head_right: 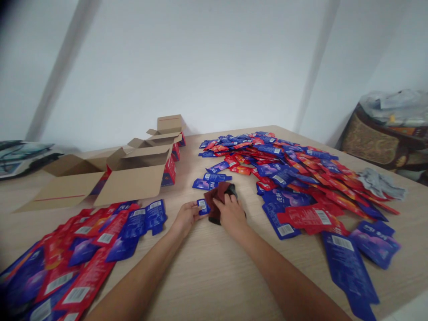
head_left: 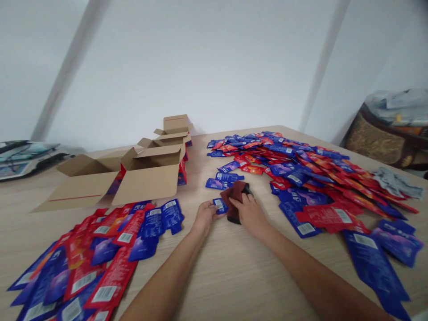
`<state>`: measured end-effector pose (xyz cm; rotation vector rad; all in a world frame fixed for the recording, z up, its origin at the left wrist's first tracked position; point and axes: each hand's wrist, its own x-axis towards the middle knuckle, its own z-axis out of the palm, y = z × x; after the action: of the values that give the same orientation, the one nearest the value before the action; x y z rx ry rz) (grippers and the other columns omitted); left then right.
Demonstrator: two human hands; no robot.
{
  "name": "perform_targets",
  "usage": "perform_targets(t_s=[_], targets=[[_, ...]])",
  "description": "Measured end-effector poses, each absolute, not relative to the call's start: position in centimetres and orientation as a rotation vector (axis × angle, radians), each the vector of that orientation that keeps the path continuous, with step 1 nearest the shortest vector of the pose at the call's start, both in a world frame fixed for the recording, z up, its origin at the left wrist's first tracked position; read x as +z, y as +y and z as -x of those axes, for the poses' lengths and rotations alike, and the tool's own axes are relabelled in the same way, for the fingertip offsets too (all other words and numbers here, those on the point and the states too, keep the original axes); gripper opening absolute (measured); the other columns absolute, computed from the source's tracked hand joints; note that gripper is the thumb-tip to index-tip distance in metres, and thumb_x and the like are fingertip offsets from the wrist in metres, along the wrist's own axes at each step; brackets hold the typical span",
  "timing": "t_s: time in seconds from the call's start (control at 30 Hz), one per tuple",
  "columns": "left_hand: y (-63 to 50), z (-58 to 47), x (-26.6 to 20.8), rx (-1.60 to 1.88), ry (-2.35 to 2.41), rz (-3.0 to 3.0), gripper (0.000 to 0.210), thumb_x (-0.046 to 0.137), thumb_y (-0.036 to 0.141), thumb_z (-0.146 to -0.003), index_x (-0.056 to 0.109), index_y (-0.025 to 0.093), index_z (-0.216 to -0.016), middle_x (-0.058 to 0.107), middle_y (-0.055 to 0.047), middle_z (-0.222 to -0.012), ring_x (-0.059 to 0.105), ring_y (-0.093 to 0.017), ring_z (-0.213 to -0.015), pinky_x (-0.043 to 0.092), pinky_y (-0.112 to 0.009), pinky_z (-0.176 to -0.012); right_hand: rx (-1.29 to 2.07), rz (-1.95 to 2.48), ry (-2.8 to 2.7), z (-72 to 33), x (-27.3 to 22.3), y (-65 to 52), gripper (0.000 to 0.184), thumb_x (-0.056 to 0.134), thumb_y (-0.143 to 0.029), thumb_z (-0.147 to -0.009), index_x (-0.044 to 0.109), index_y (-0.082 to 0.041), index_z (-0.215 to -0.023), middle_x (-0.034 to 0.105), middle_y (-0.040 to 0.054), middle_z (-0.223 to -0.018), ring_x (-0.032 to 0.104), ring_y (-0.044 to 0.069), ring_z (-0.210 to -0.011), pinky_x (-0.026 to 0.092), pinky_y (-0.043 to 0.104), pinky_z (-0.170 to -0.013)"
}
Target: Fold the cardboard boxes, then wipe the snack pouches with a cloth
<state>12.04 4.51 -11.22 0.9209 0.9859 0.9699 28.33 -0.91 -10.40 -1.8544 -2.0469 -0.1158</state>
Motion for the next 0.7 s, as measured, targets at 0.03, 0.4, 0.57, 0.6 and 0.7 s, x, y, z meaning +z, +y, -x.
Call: perform_targets(t_s=[0.03, 0.4, 0.57, 0.6, 0.7], targets=[[4.6, -11.9, -11.1, 0.971, 0.992, -0.915, 0.021, 0.057, 0.004, -0.067, 0.060, 0.006, -0.087, 0.070, -0.010, -0.077, 0.067, -0.018, -0.069, 0.056, -0.030, -0.068, -0.118, 1.920, -2.003, -29.6, -10.5, -0.5, 0.050, 0.047, -0.013, -0.078, 0.055, -0.032, -0.123, 0.052, 0.0126, -0.110, 0.043, 0.028, -0.095, 0.034, 0.038, -0.076], [4.7, -12.1, -11.6, 1.048, 0.959, -0.970, 0.046, 0.058, 0.005, -0.063, 0.056, 0.012, -0.108, 0.067, -0.005, -0.079, 0.065, -0.017, -0.070, 0.055, -0.031, -0.068, -0.043, 1.782, -2.163, -26.7, -10.0, -1.6, 0.052, 0.046, -0.018, -0.081, 0.046, -0.036, -0.129, 0.048, 0.0099, -0.115, 0.041, 0.027, -0.101, 0.033, 0.036, -0.081], [4.8, -11.4, -11.0, 1.015, 0.923, -1.074, 0.061, 0.060, 0.008, -0.063, 0.047, 0.016, -0.122, 0.064, -0.002, -0.076, 0.063, -0.016, -0.072, 0.053, -0.035, -0.072, -0.027, 2.077, -1.937, -31.4, -10.4, 0.2, 0.043, 0.045, -0.018, -0.082, 0.056, -0.032, -0.122, 0.048, 0.0107, -0.116, 0.041, 0.028, -0.104, 0.033, 0.036, -0.082], [5.0, -11.3, -11.1, 0.993, 0.881, -1.135, 0.060, 0.061, 0.008, -0.060, 0.050, 0.016, -0.119, 0.065, -0.004, -0.084, 0.063, -0.017, -0.077, 0.052, -0.034, -0.075, -0.035, 2.082, -1.914, -32.0, -10.6, 0.4, 0.043, 0.046, -0.018, -0.082, 0.056, -0.033, -0.121, 0.048, 0.0103, -0.117, 0.041, 0.028, -0.105, 0.033, 0.036, -0.084], [5.5, -11.1, -11.5, 0.937, 0.852, -1.389, 0.060, 0.060, 0.006, -0.055, 0.057, 0.015, -0.114, 0.061, -0.008, -0.108, 0.059, -0.019, -0.090, 0.048, -0.031, -0.078, -0.056, 2.041, -1.860, -32.5, -11.4, 0.5, 0.044, 0.045, -0.017, -0.083, 0.055, -0.033, -0.122, 0.050, 0.0097, -0.115, 0.042, 0.026, -0.104, 0.033, 0.036, -0.086]])
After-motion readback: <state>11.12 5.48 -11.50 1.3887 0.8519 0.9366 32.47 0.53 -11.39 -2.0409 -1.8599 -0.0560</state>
